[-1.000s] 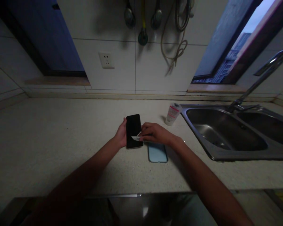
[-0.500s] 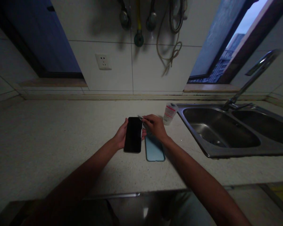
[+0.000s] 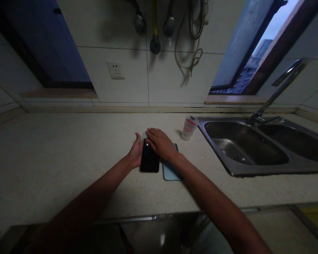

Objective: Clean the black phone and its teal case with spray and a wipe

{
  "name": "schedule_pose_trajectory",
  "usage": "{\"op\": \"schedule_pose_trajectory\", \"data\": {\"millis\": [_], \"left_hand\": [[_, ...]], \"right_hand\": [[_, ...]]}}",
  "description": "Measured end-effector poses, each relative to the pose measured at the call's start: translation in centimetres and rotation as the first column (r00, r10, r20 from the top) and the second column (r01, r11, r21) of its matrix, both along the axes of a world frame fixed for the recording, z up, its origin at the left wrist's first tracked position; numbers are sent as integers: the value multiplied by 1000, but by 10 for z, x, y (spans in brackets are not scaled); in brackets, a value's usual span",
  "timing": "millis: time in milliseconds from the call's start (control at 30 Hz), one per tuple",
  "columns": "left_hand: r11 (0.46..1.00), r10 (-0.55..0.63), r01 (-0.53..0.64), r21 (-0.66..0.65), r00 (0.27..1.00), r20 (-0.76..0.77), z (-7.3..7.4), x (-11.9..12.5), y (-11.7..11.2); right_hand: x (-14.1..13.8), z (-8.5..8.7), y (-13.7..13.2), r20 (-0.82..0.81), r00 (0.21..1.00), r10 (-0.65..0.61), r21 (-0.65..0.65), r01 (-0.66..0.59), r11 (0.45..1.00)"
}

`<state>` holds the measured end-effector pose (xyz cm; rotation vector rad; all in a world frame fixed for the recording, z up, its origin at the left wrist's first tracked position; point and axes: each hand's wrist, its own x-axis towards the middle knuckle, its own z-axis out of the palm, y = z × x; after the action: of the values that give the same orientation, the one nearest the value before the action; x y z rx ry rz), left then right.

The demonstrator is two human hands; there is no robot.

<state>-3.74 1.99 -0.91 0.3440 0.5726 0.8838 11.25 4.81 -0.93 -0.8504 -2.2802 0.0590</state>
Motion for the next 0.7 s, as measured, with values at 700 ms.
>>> {"op": "schedule_pose_trajectory", "data": {"millis": [700], "left_hand": [[964, 263, -260, -55, 961, 81, -6, -17, 15]], "right_hand": [[-3, 6, -39, 243, 843, 479, 45, -503, 863]]}}
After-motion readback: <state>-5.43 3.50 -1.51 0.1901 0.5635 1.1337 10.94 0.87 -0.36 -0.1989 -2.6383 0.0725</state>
